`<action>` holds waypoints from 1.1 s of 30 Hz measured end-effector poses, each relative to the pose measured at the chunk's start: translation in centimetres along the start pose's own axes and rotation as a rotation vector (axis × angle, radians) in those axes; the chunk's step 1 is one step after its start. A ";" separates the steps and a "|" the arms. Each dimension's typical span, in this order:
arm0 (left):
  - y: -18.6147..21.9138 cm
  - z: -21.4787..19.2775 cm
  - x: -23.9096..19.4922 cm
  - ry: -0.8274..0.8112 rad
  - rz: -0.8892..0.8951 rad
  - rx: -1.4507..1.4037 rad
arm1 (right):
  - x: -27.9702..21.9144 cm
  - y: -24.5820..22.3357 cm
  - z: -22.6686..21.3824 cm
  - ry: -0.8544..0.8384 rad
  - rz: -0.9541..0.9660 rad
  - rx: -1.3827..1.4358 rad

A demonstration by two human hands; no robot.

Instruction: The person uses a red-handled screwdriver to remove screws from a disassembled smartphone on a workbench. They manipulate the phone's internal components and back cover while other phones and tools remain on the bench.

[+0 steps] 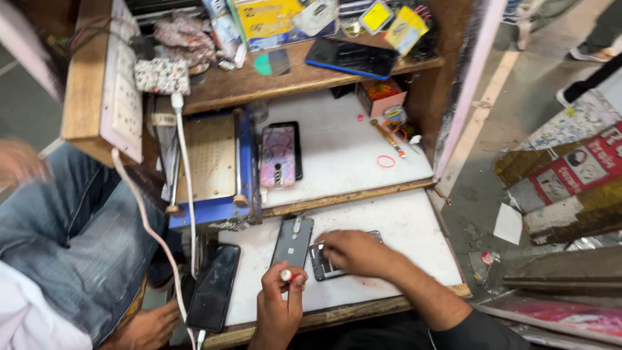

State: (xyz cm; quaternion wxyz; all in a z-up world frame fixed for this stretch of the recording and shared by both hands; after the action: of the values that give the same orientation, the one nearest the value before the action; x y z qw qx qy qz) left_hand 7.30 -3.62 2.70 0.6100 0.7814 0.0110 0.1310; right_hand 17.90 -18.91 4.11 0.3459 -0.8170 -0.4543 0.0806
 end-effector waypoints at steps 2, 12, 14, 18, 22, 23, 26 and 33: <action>-1.4 -0.5 -0.4 0.046 -0.001 -0.038 | -0.3 1.0 -3.4 0.168 0.148 0.012; -0.9 2.2 1.7 -0.015 0.095 0.071 | -7.7 -5.3 -24.8 0.811 0.135 -0.213; -1.6 2.4 1.7 -0.018 0.055 0.073 | -8.7 -5.8 -26.0 0.873 0.126 -0.119; -1.9 2.5 1.7 -0.014 0.089 0.083 | -10.3 -5.4 -26.0 0.916 0.096 -0.093; -0.5 2.5 1.6 0.018 0.176 0.106 | -10.8 -1.6 -21.7 0.833 0.245 -0.160; -0.1 2.4 1.4 0.032 0.209 0.114 | -10.7 -0.3 -20.0 0.798 0.302 -0.195; 0.2 2.5 1.6 0.003 0.208 0.113 | -9.4 3.0 -12.9 0.699 0.372 -0.118; 0.7 2.5 1.9 -0.004 0.246 0.176 | -10.2 6.1 -2.5 0.637 0.572 -0.065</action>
State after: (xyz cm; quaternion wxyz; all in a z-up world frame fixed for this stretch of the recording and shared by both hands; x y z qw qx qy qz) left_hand 9.58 -5.80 3.20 0.5184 0.8276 -0.0747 0.2018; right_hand 17.38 -30.40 0.26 0.4068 -0.9046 -0.0823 -0.0976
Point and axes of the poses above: each hand's wrist, its own x-axis towards the middle knuckle, its own z-axis out of the palm, y = z × x, the point moved 8 cm from there along x, towards the middle knuckle, and after that the axes turned 12 degrees about -z, right-handed, at the moved point
